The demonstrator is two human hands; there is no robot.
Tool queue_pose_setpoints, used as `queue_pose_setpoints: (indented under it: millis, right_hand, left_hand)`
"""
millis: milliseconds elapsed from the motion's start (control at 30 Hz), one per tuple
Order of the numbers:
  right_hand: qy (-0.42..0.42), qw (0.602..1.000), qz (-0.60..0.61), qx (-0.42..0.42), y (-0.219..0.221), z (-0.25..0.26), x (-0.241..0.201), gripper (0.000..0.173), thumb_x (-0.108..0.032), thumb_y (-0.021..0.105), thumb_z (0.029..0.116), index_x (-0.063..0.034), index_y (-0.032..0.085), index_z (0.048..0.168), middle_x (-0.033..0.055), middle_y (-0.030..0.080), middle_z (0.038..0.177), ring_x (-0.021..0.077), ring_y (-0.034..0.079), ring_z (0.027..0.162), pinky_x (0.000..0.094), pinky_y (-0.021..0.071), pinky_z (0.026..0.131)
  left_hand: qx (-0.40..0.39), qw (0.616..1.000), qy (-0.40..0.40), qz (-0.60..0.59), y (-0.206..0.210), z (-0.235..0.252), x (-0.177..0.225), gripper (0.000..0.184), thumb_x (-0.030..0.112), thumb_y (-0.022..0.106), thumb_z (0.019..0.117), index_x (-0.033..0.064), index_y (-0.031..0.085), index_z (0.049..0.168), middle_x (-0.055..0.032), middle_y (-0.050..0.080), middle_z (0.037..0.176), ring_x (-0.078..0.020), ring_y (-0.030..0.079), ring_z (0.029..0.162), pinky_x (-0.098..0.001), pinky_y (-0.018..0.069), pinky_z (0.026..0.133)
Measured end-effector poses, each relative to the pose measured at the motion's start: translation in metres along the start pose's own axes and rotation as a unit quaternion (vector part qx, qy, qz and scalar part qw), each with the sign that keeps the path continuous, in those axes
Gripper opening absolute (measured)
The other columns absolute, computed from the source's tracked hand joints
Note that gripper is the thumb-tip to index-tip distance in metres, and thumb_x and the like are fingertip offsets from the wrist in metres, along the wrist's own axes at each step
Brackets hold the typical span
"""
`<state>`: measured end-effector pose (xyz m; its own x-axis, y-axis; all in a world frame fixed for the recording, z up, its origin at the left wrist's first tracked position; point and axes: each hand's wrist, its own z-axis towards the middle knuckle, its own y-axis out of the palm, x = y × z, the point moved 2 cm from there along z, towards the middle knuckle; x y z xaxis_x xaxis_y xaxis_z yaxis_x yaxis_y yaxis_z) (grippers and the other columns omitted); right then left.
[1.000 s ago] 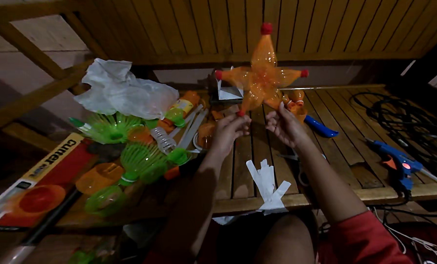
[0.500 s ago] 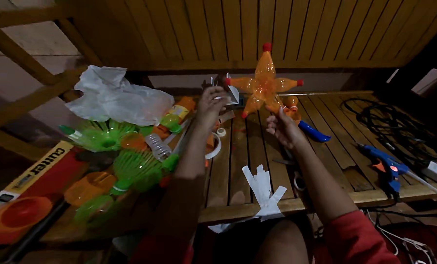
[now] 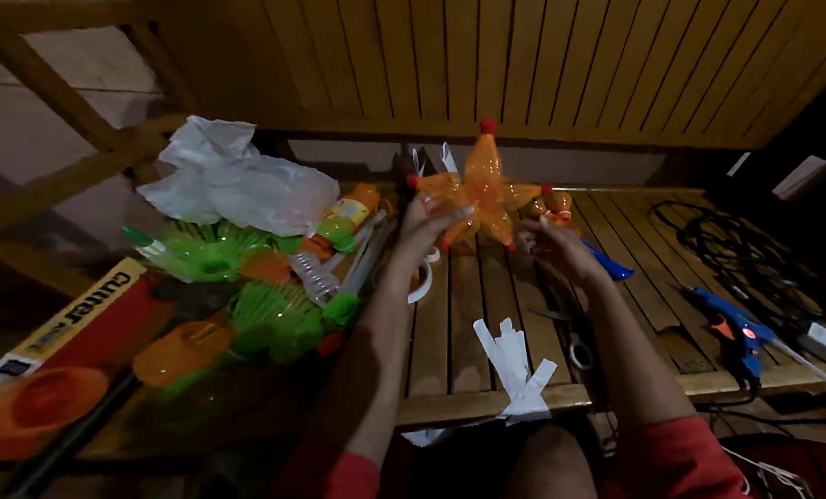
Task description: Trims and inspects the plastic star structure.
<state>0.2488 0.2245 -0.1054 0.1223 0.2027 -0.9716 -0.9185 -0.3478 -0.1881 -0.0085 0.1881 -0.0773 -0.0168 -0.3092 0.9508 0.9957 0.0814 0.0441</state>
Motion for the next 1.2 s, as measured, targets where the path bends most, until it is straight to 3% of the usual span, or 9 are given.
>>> queue_pose_setpoints:
  millis: [100,167,333,433,533,667,833,967,1200]
  right_hand:
    - [-0.048,0.978,-0.105,0.173,-0.024,0.006,-0.038,0.044,-0.029,0.044,0.1107,0.0051,0.057,0.135,0.0206,0.064,0.127,0.0224,0.064,0.109,0.0409,0.0528,0.095]
    - [-0.123,0.956,-0.195,0.182,-0.032,0.009,-0.080,0.039,-0.023,0.047,0.1094,0.0038,0.056,0.137,0.0212,0.063,0.128,0.0222,0.064,0.110,0.0387,0.0520,0.095]
    - [-0.261,0.825,-0.499,-0.052,-0.002,0.019,-0.189,0.048,-0.006,0.068,0.0964,-0.0044,0.057,0.143,0.0241,0.060,0.134,0.0401,0.058,0.122,0.0499,0.0480,0.102]
    - [-0.219,0.782,-0.563,-0.152,0.017,0.027,-0.222,0.035,-0.011,0.067,0.0981,-0.0070,0.067,0.132,0.0177,0.068,0.123,0.0322,0.065,0.110,0.0484,0.0498,0.098]
    - [-0.140,0.790,-0.571,-0.173,0.033,0.028,-0.242,0.031,-0.016,0.062,0.1028,-0.0041,0.066,0.131,0.0147,0.069,0.110,0.0222,0.065,0.093,0.0433,0.0516,0.088]
    - [-0.104,0.773,-0.603,-0.166,0.042,0.037,-0.249,0.022,-0.019,0.063,0.1024,0.0014,0.070,0.105,0.0115,0.068,0.092,0.0178,0.065,0.077,0.0382,0.0546,0.076]
    - [-0.086,0.795,-0.588,-0.124,0.038,0.048,-0.268,0.025,-0.022,0.061,0.1040,-0.0017,0.070,0.116,0.0130,0.069,0.102,0.0205,0.064,0.084,0.0423,0.0531,0.079]
    - [-0.062,0.811,-0.580,-0.045,0.014,0.059,-0.294,0.029,-0.025,0.061,0.1039,-0.0038,0.068,0.121,0.0139,0.068,0.106,0.0234,0.064,0.088,0.0459,0.0529,0.082]
    - [-0.035,0.837,-0.542,0.061,-0.031,0.054,-0.311,0.032,-0.027,0.058,0.1052,-0.0003,0.065,0.122,0.0172,0.065,0.110,0.0259,0.061,0.092,0.0489,0.0508,0.084]
  left_hand:
    - [0.008,1.000,0.007,0.010,0.000,-0.002,0.004,0.066,0.009,0.076,0.0900,-0.0026,0.038,0.143,-0.0117,0.065,0.122,-0.0110,0.065,0.107,-0.0307,0.0552,0.094]
    - [0.006,1.000,0.007,0.014,0.003,-0.001,0.003,0.069,0.008,0.078,0.0883,-0.0029,0.038,0.143,-0.0109,0.066,0.120,-0.0091,0.066,0.105,-0.0289,0.0555,0.093]
    - [-0.014,0.999,0.021,0.025,0.004,-0.005,0.006,0.065,0.006,0.078,0.0872,-0.0027,0.040,0.139,-0.0079,0.066,0.116,-0.0058,0.065,0.102,-0.0259,0.0551,0.090]
    - [-0.033,0.999,0.013,0.028,0.002,-0.007,0.007,0.065,0.005,0.078,0.0869,-0.0047,0.040,0.139,-0.0104,0.065,0.116,-0.0083,0.065,0.102,-0.0285,0.0550,0.090]
    - [-0.043,0.999,0.027,-0.003,0.001,-0.009,0.006,0.066,-0.002,0.076,0.0865,-0.0034,0.039,0.141,-0.0093,0.066,0.119,-0.0077,0.066,0.105,-0.0272,0.0559,0.092]
    - [-0.027,0.999,0.019,-0.004,0.002,-0.015,0.012,0.062,0.001,0.074,0.0899,-0.0020,0.040,0.142,-0.0113,0.062,0.126,-0.0109,0.063,0.111,-0.0296,0.0532,0.095]
    - [-0.050,0.999,0.018,-0.003,-0.005,-0.015,0.007,0.064,0.004,0.065,0.0967,0.0040,0.033,0.152,-0.0139,0.051,0.147,-0.0173,0.059,0.121,-0.0325,0.0502,0.099]
    - [0.052,0.995,0.062,-0.058,-0.021,0.005,-0.014,0.046,0.016,0.064,0.1006,-0.0024,0.049,0.140,-0.0144,0.062,0.127,-0.0158,0.066,0.105,-0.0344,0.0572,0.091]
    - [0.194,0.980,0.045,0.018,-0.039,0.005,-0.016,0.028,0.004,0.075,0.0911,-0.0078,0.063,0.114,-0.0145,0.068,0.102,-0.0139,0.068,0.086,-0.0303,0.0573,0.083]
